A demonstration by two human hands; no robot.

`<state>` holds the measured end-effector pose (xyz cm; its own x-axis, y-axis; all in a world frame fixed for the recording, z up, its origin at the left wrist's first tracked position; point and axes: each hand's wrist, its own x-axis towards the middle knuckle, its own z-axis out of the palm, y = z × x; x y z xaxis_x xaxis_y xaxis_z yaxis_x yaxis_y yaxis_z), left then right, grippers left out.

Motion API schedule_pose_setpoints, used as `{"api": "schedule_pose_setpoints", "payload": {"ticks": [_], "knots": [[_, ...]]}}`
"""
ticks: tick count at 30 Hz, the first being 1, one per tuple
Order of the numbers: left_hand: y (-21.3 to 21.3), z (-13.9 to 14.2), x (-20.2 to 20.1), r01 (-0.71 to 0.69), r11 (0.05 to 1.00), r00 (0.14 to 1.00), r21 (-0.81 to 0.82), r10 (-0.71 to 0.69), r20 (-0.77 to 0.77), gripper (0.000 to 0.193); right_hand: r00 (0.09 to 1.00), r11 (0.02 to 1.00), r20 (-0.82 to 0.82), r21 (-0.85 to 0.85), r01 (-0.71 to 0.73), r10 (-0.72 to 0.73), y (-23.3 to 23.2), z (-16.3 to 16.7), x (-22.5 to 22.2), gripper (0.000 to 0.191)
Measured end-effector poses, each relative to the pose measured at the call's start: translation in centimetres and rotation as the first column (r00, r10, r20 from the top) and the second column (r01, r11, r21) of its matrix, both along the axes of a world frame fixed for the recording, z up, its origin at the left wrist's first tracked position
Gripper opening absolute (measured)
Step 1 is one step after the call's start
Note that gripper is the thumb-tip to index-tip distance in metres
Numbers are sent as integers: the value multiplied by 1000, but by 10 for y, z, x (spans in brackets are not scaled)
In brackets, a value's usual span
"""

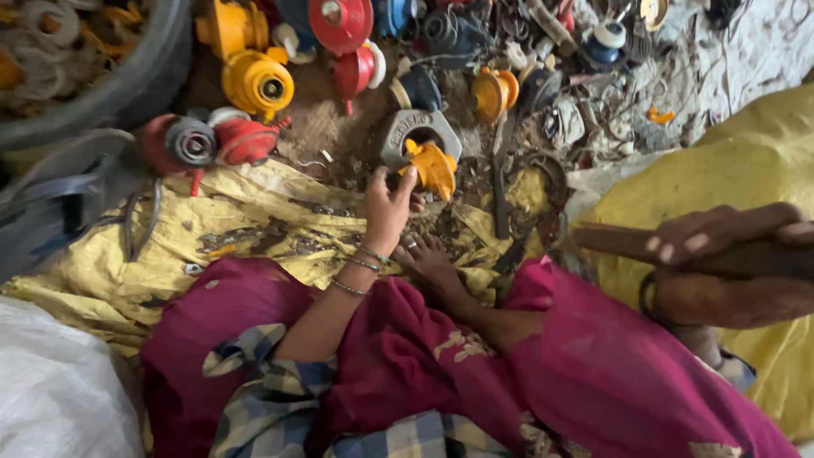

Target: The person sits on the floor and uses a hammer to strike a yellow plastic component held in a metal vise. They repeatedly adjust the component and strike it to separate or reshape the plastic parts.

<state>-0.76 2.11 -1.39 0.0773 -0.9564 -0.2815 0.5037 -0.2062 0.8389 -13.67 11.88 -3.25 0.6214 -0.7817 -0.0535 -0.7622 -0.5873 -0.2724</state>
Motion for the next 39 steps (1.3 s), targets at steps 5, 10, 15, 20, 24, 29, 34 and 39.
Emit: {"api": "schedule_pose_setpoints", "payload": {"ticks": [5,10,15,20,24,29,34,39], "knots": [[-1,0,0,18,1000,1000,4,-18,-1,35,999,999,-21,-40,36,-37,-29,59,-36,49],[-4,4,0,54,998,998,45,-56,32,37,953,951,-58,-108,291,-298,-47,99,-71,52],[-1,-1,1,-88,936,859,-341,245,450,29,1000,1000,25,-13,15,-15,-4,7,-2,51],[1,-1,-1,12,1000,999,-16,-12,30,35,998,999,61,49,-2,-1,2,-3,-7,54],[1,4,0,28,997,1000,72,-28,7,35,999,998,-29,-51,-45,43,-7,21,-8,51],[-3,9,6,-50,978,942,-204,114,315,31,998,998,-61,-55,-34,31,-8,13,1,44],[-3,16,8,3,1000,999,14,-4,53,34,999,998,-9,-45,-44,44,-3,7,-7,44],[1,17,9,11,1000,995,1,-11,96,39,1000,1000,21,-2,-22,22,1,12,-5,47]]}}
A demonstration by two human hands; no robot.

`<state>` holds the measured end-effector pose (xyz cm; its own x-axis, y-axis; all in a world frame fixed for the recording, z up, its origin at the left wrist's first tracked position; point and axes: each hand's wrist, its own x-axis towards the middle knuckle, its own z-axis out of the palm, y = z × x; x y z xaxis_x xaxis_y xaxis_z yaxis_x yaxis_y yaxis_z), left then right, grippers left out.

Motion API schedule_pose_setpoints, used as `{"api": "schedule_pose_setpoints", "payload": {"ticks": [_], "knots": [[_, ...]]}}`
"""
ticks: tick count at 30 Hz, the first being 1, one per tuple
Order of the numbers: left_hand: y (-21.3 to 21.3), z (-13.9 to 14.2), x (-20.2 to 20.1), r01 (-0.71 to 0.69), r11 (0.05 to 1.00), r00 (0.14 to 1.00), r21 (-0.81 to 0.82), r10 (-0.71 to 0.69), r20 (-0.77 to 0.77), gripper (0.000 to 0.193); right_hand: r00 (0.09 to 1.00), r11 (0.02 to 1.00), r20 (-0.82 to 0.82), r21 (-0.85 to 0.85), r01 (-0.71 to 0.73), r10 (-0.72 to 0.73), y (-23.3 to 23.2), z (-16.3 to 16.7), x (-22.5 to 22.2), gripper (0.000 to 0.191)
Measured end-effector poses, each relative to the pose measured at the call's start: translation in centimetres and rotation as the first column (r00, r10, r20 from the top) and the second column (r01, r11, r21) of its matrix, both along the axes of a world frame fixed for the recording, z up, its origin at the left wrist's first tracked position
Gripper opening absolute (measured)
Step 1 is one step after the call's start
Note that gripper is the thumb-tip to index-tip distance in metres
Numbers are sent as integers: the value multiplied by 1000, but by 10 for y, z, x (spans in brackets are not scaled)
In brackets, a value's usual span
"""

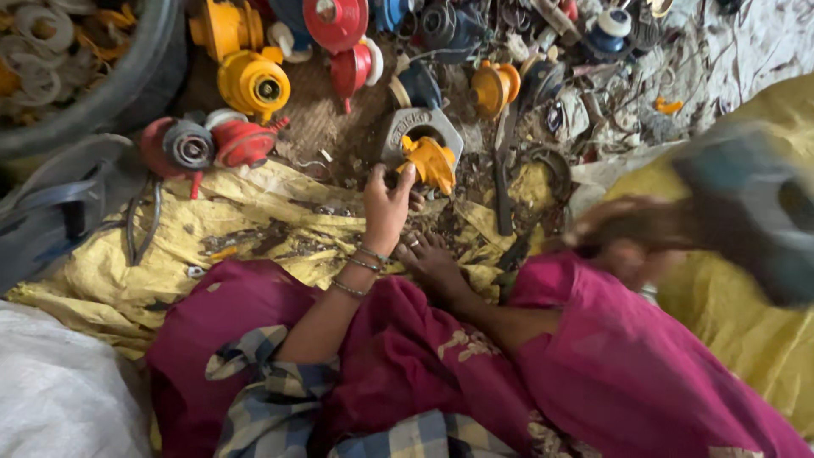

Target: The person sits on the floor and uses a hammer to strike a yellow plastic component held in a metal vise. They repeatedly adjust the component and strike it to separate or reshape the plastic parts.

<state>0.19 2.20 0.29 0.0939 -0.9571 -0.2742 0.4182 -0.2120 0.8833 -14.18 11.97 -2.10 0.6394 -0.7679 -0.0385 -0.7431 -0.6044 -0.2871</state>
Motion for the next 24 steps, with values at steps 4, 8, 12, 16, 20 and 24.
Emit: {"api": "schedule_pose_setpoints", "payload": {"ticks": [4,8,12,16,20,24], "knots": [[-2,-8,1,20,1000,998,11,-19,-54,47,1000,1000,-18,0,-9,9,-1,-6,0,44],[-5,-16,9,-50,978,955,-204,107,276,36,1000,989,-12,-143,-20,18,-3,-11,-3,38],[0,-16,6,45,999,998,-29,-46,-37,38,1000,998,14,-59,1,0,-1,-7,-3,40],[3,-8,4,93,979,989,-182,-69,133,34,998,998,68,-63,-10,14,3,-7,-4,43],[7,-7,3,102,974,941,-201,-29,336,33,1000,1000,24,-3,5,-5,2,-13,-6,40],[0,-10,-3,88,936,891,-341,79,447,31,999,994,23,-101,-41,44,-4,-19,-5,44]]}}
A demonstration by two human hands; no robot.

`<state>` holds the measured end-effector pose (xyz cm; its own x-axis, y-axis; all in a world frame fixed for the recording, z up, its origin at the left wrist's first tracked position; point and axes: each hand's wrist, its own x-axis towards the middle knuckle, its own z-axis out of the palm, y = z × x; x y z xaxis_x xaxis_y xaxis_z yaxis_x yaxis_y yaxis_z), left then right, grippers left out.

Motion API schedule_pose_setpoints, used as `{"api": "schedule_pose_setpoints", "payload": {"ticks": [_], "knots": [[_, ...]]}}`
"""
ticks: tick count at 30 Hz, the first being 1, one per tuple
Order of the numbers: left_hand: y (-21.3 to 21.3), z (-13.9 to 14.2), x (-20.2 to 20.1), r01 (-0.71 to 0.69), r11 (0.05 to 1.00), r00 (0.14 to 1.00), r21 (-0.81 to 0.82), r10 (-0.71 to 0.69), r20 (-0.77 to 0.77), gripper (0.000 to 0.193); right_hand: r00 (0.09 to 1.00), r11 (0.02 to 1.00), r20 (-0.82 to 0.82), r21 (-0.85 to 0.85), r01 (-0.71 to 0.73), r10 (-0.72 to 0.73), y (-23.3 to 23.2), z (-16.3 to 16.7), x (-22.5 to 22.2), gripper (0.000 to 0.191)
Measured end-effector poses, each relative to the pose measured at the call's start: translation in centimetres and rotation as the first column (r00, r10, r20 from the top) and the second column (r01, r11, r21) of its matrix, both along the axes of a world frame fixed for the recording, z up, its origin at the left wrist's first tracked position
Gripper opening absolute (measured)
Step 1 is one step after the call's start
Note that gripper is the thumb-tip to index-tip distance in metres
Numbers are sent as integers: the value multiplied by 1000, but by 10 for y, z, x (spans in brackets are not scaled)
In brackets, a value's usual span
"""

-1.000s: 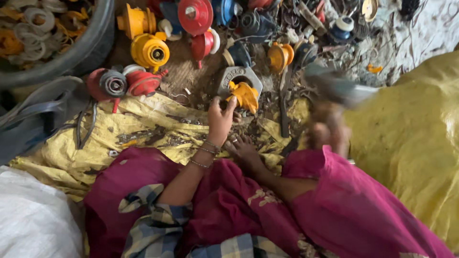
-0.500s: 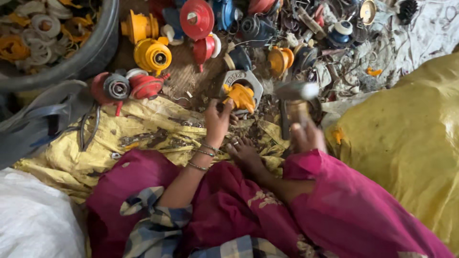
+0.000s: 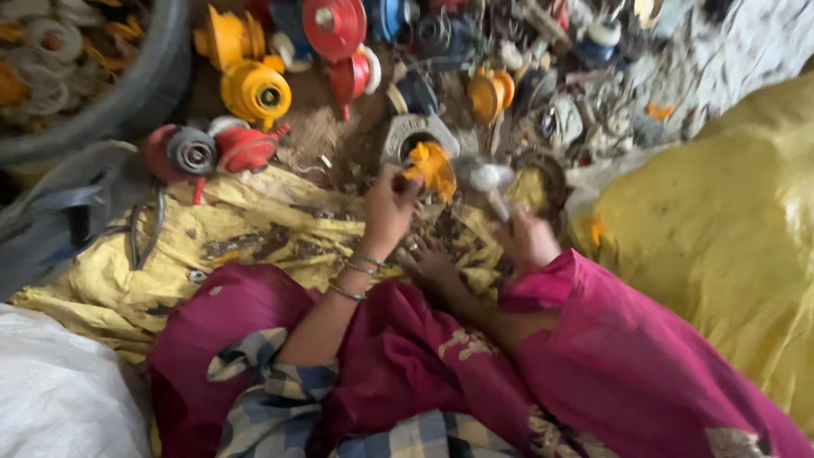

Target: The person sits on the floor and uses a hammer to strike a yellow plastic component held in a metal vise. They repeatedly adjust the component and strike it to separate or reshape the plastic parts.

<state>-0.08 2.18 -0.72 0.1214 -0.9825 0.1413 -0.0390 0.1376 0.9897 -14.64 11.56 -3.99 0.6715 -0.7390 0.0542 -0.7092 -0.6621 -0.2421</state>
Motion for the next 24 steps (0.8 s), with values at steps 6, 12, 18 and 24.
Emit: {"api": "schedule_pose_setpoints", "payload": {"ticks": [6,12,18,24], "knots": [[-9,1,13,40,977,988,208,-8,-155,33,998,998,-59,49,41,-38,0,6,4,42],[5,10,22,121,979,984,162,-140,110,34,999,996,-35,84,42,-39,6,14,4,43],[-2,-1,24,166,986,985,-26,-164,59,35,1000,997,17,78,19,-21,9,10,-1,47],[1,-2,13,122,992,986,14,-120,-118,29,1000,999,-2,41,20,-20,9,-5,-4,47]]}}
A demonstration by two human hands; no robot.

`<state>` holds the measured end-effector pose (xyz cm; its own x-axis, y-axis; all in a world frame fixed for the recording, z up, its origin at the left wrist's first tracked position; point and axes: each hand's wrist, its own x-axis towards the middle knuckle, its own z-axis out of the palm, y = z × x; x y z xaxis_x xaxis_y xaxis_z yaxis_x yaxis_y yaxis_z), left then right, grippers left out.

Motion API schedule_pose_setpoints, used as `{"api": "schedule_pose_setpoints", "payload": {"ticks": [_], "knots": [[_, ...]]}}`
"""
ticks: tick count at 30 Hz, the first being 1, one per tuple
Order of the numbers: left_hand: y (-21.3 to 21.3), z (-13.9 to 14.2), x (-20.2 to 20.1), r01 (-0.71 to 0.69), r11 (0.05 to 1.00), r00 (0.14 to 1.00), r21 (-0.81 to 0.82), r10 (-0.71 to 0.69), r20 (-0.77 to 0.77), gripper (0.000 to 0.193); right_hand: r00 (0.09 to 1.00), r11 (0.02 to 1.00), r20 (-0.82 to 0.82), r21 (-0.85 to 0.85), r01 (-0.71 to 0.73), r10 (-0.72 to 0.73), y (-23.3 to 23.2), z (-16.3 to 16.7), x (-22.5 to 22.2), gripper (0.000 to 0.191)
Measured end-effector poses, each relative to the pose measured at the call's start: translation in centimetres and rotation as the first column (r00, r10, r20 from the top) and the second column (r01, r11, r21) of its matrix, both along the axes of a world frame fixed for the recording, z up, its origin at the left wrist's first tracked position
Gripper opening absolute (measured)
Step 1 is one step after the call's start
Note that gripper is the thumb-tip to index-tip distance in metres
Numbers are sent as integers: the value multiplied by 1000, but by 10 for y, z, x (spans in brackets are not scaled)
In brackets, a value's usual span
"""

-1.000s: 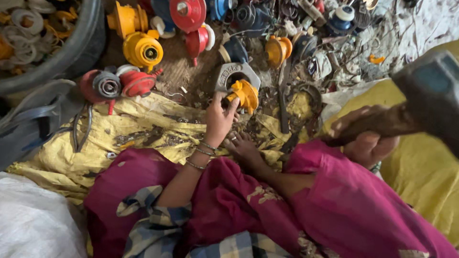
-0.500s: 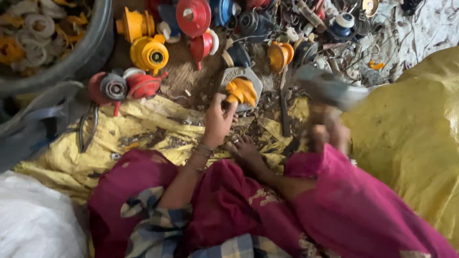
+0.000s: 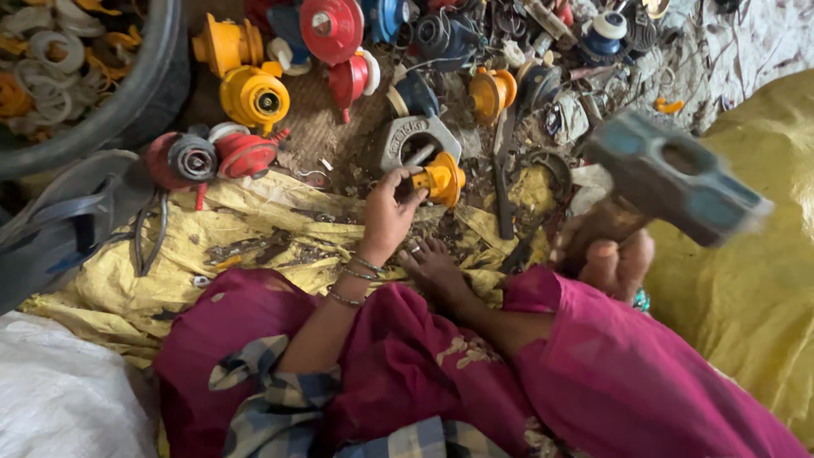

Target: The person sits on the floor and uses a hammer to strike a yellow plastic component held in a metal vise. They repeatedly adjust the component and strike it to separate or reshape the plastic parts.

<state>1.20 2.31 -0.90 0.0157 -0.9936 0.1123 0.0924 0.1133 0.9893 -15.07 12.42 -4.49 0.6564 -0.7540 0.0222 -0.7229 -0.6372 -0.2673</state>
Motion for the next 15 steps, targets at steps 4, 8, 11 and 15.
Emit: {"api": "schedule_pose_setpoints", "payload": {"ticks": [4,8,11,15], "knots": [[2,6,1,-21,988,1000,151,21,-3,32,996,995,-85,101,17,-9,1,-11,-2,43],[-1,10,3,-105,994,983,38,98,156,33,998,997,-59,74,-2,7,2,-18,-5,38],[-3,14,1,-85,991,990,103,72,122,34,999,999,-13,-41,-30,30,1,-19,-5,46],[-6,17,2,-85,985,990,150,67,126,34,1000,999,6,-33,-9,9,-2,-11,-3,38]]}}
